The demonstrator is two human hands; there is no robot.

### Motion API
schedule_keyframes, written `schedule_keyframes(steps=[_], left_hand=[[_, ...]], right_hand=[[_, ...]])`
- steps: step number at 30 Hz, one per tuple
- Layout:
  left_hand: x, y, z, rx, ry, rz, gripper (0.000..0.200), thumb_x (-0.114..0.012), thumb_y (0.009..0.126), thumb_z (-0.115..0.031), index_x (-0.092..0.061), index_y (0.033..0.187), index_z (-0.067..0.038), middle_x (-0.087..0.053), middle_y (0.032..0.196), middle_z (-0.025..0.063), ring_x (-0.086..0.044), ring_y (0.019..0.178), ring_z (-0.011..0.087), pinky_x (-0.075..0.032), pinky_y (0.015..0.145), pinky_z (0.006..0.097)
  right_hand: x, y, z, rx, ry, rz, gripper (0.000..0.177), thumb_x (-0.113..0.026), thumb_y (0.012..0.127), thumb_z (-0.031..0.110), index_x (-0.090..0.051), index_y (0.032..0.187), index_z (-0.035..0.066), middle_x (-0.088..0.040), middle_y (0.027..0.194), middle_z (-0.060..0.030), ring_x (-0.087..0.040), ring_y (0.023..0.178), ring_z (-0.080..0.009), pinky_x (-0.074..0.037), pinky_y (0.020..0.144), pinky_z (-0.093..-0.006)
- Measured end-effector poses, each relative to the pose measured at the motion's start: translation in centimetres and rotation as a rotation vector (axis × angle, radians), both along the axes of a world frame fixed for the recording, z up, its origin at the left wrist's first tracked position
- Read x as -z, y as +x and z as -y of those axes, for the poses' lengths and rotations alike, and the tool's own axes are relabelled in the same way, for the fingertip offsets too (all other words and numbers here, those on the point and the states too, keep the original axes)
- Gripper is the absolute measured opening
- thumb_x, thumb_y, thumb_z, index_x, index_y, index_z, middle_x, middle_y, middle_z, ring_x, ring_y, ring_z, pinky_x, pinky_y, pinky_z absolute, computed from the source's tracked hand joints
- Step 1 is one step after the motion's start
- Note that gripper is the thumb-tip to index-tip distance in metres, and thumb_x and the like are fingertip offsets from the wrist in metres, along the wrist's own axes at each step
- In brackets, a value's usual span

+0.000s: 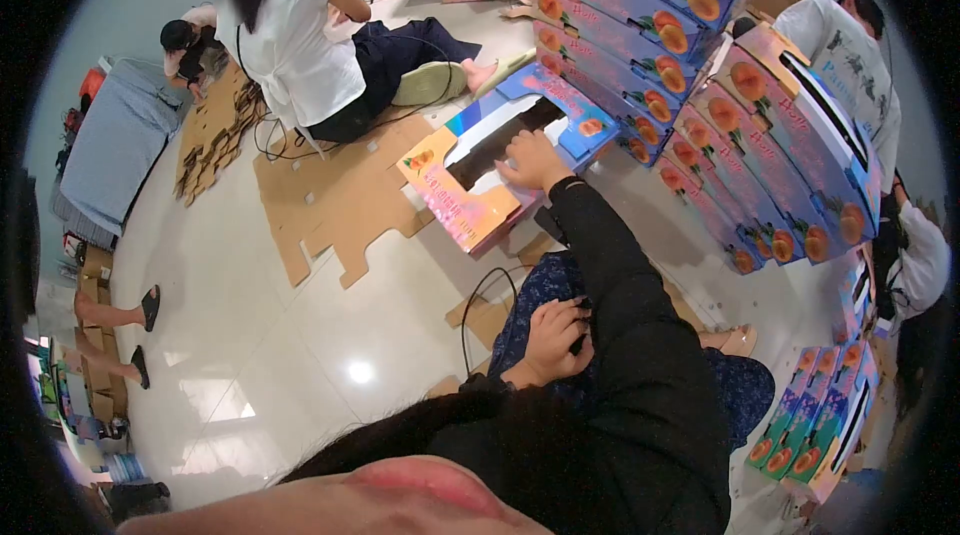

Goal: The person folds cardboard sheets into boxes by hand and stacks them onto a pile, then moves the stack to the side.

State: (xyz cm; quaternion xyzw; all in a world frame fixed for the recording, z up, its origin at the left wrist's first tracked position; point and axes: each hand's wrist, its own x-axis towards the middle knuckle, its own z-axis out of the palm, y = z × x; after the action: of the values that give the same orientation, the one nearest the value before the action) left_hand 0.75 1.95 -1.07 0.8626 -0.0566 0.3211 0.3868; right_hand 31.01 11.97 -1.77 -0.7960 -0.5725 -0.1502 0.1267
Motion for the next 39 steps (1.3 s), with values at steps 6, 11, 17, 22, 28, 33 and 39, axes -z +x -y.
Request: schedule_keyframes(steps=[6, 11, 17, 22, 28, 33, 39], left_hand=[[-0.8, -0.7, 0.9, 0.002, -0.026, -0.009, 0.009, -0.065, 0.070, -0.011, -0.063, 0.078, -0.013, -0.066, 0.105, 0.0030, -0.055, 0.119, 0.0243, -0.033, 0.102, 0.0434], [-0.9, -1.1, 1.2, 0.012, 0.016, -0.037, 0.012, -0.066, 0.072, -0.013, -0.065, 0.084, -0.013, -0.065, 0.109, 0.0029, -0.053, 0.121, 0.0254, -0.031, 0.103, 0.0463], [-1.2, -2.3, 1.3, 0.021, 0.055, -0.060, 0.011, -0.065, 0.071, -0.012, -0.066, 0.081, -0.014, -0.065, 0.115, 0.0020, -0.052, 0.124, 0.0243, -0.031, 0.107, 0.0439], [-1.7, -1.8, 1.8, 0.024, 0.060, -0.044, 0.012, -0.065, 0.071, -0.010, -0.067, 0.083, -0.013, -0.065, 0.111, 0.0042, -0.053, 0.123, 0.0271, -0.030, 0.106, 0.0460], [-1.2, -0.9, 2.2, -0.032, 0.099, -0.056, 0.010, -0.064, 0.071, -0.011, -0.066, 0.081, -0.013, -0.064, 0.111, 0.0029, -0.052, 0.123, 0.0251, -0.029, 0.107, 0.0442], [-1.4, -0.9, 2.7, -0.073, 0.095, -0.054, 0.009, -0.065, 0.069, -0.012, -0.065, 0.078, -0.014, -0.066, 0.107, 0.0017, -0.055, 0.120, 0.0247, -0.031, 0.105, 0.0442], [-1.5, 0.1, 2.6, -0.100, 0.098, -0.068, 0.011, -0.066, 0.067, -0.012, -0.066, 0.078, -0.015, -0.066, 0.105, 0.0005, -0.056, 0.118, 0.0237, -0.033, 0.103, 0.0444]], right_hand=[[-7.1, -4.2, 3.6, -0.042, 0.308, 0.174, 0.027, -0.068, 0.074, 0.032, -0.061, 0.061, 0.009, -0.056, 0.069, -0.0062, -0.053, 0.076, -0.0244, -0.039, 0.068, -0.0389], [-15.9, -10.2, 11.7, 0.044, 0.456, 0.327, 0.028, -0.072, 0.072, 0.028, -0.055, 0.059, 0.009, -0.053, 0.068, -0.0049, -0.053, 0.073, -0.0233, -0.039, 0.066, -0.0371], [-23.7, -14.2, 26.6, 0.372, 0.471, 0.430, 0.028, -0.073, 0.072, 0.025, -0.053, 0.060, 0.009, -0.051, 0.068, -0.0066, -0.052, 0.070, -0.0270, -0.036, 0.063, -0.0406], [-31.2, -9.2, 35.2, 0.788, 0.433, 0.708, 0.034, -0.064, 0.086, 0.033, -0.060, 0.064, 0.008, -0.056, 0.071, -0.0089, -0.055, 0.073, -0.0291, -0.037, 0.064, -0.0426], [-38.8, 6.0, 39.8, 1.242, 0.146, 0.592, 0.055, -0.043, 0.092, 0.054, -0.072, 0.091, 0.007, -0.069, 0.094, -0.0136, -0.066, 0.090, -0.0350, -0.050, 0.074, -0.0490], [-38.3, 17.1, 38.9, 1.237, 0.205, 0.256, 0.051, -0.048, 0.090, 0.047, -0.070, 0.101, 0.003, -0.066, 0.106, -0.0233, -0.063, 0.102, -0.0402, -0.049, 0.089, -0.0493], [-33.8, 24.5, 39.7, 1.220, 0.160, -0.085, 0.050, -0.053, 0.087, 0.043, -0.066, 0.112, 0.002, -0.063, 0.116, -0.0248, -0.059, 0.112, -0.0392, -0.045, 0.096, -0.0461]])
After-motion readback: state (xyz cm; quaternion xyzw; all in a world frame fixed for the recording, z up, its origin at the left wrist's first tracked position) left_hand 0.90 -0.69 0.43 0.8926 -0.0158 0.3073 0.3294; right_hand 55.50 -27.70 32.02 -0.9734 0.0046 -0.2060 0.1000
